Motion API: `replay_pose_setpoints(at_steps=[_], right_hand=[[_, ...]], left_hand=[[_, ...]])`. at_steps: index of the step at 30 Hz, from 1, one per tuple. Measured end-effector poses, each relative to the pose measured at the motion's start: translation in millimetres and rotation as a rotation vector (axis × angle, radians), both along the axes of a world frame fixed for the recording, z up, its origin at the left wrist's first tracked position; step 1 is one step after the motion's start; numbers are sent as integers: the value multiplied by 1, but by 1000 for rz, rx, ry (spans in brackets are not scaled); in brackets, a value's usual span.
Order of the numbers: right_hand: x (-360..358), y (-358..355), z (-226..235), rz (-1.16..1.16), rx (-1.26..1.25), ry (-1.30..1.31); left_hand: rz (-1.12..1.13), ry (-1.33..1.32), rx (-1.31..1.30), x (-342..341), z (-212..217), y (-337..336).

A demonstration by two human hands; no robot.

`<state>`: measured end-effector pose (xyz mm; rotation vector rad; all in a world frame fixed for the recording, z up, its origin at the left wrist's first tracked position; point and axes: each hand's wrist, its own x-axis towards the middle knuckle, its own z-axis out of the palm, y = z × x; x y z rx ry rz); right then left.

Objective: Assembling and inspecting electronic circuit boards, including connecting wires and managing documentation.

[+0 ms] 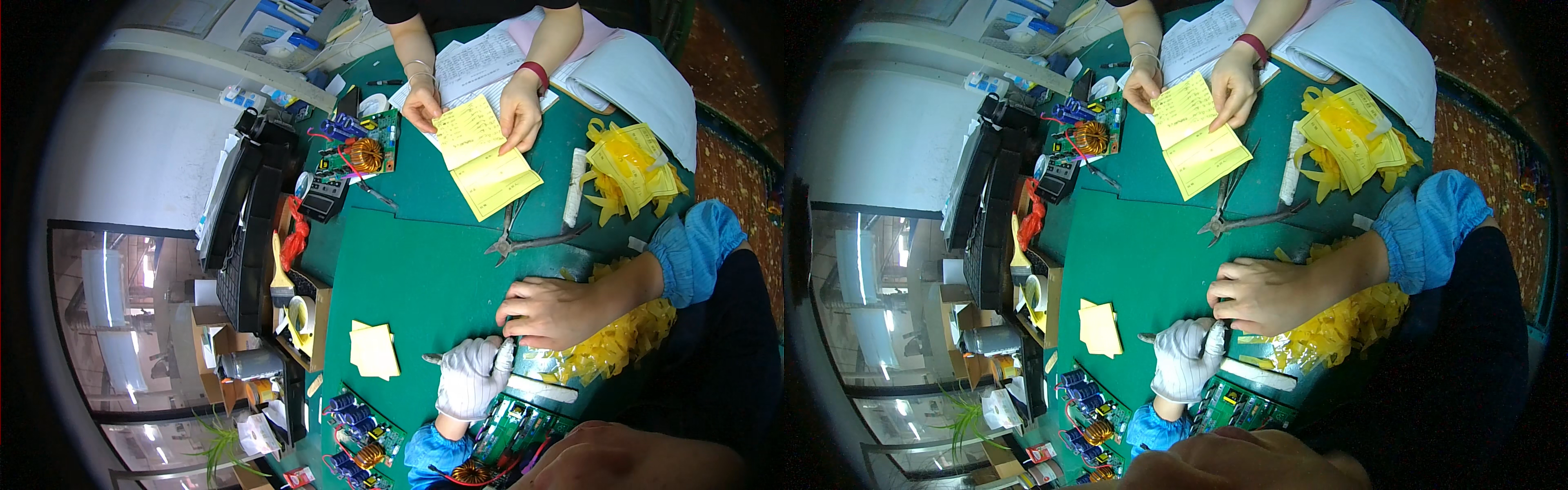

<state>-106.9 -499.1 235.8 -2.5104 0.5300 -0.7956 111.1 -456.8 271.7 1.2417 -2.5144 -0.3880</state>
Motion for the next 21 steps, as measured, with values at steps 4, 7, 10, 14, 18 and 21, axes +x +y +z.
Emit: replay_pose_setpoints(at_steps=[4, 7, 10, 14, 18, 21], right_hand=[[0, 0, 0, 0, 1, -4], [0, 0, -1, 1, 3, -1], [0, 1, -1, 0, -2, -7], [-1, 1, -1, 1, -2, -9], [0, 0, -1, 6, 3, -12], [0, 0, 1, 4, 0, -10]], left_hand=[[-3, 0, -5, 1, 0, 0], [-5, 0, 6, 2, 0, 0], [-9, 18, 18, 1, 1, 0], [-9, 21, 18, 0, 0, 0], [-4, 12, 23, 1, 1, -1], [-7, 9, 23, 0, 4, -1]])
